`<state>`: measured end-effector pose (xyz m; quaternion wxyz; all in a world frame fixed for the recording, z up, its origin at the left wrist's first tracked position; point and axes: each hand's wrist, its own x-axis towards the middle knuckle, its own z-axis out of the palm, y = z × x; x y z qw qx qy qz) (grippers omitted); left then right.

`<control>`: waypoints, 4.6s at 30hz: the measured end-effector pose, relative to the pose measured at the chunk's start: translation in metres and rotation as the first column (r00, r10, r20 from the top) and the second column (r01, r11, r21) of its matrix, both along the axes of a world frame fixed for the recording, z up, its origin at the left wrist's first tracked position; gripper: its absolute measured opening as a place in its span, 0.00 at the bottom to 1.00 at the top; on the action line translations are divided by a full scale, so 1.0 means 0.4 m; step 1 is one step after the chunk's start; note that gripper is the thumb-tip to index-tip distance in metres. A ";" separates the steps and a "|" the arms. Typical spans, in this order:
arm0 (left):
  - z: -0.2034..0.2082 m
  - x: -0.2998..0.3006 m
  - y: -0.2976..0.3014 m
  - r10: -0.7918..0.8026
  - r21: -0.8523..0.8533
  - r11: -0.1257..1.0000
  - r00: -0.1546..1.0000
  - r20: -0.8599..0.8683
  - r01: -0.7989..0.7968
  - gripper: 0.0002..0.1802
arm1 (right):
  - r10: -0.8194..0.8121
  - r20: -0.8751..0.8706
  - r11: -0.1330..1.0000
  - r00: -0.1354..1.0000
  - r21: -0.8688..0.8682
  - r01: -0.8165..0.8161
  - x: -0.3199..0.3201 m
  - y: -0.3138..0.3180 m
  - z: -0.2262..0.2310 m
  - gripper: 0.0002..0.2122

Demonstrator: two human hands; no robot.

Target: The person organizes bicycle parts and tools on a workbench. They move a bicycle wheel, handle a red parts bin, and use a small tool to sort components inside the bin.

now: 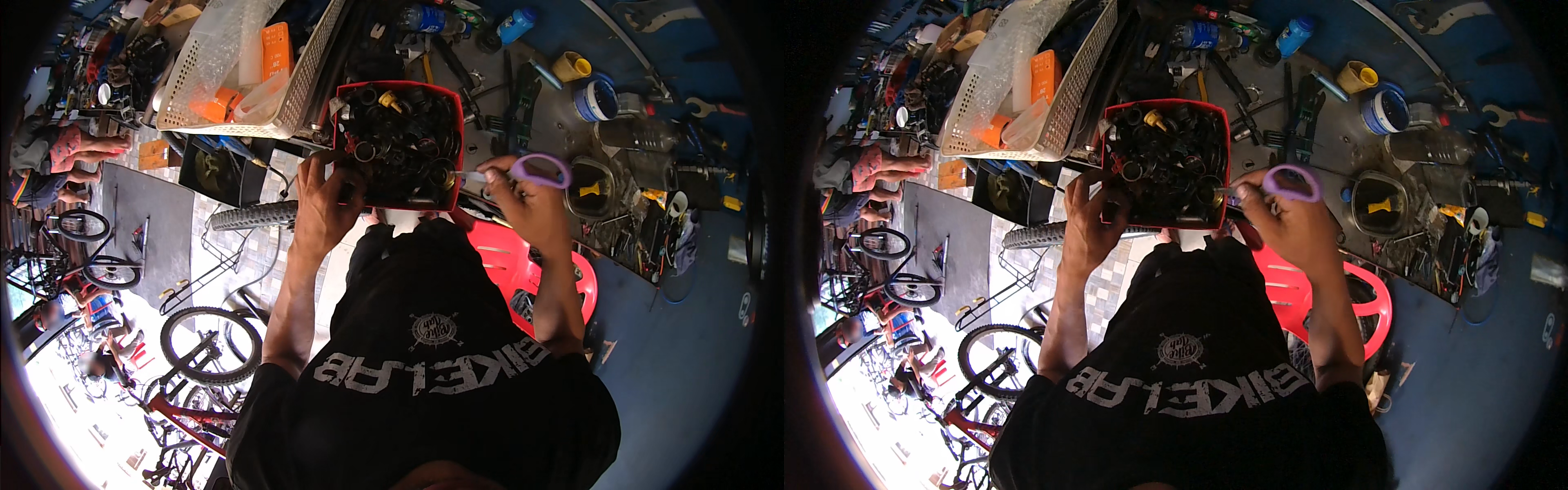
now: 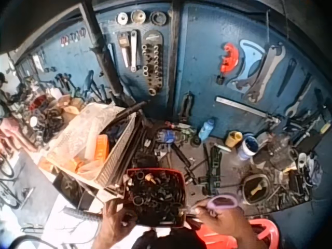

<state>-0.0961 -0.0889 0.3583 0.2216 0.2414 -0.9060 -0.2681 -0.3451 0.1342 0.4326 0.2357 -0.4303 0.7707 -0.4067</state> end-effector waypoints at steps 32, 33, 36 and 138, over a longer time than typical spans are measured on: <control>0.010 -0.192 0.101 -0.680 -0.052 0.732 0.733 0.024 0.680 0.20 | 0.024 0.188 0.992 0.982 -0.128 0.000 -0.025 -0.114 -0.067 0.10; 0.003 -0.196 0.088 -0.683 -0.063 0.729 0.731 0.013 0.682 0.20 | 0.032 0.169 0.995 0.985 -0.100 -0.015 -0.019 -0.103 -0.065 0.10; -0.009 -0.188 0.062 -0.737 -0.060 0.664 0.666 0.114 0.745 0.21 | 0.039 0.095 0.997 0.995 -0.067 -0.033 -0.013 -0.084 -0.073 0.10; -0.070 -0.075 -0.038 -0.663 -0.137 0.727 0.740 0.117 0.673 0.16 | 0.350 -0.366 0.936 0.862 0.183 -0.302 -0.072 -0.111 -0.068 0.08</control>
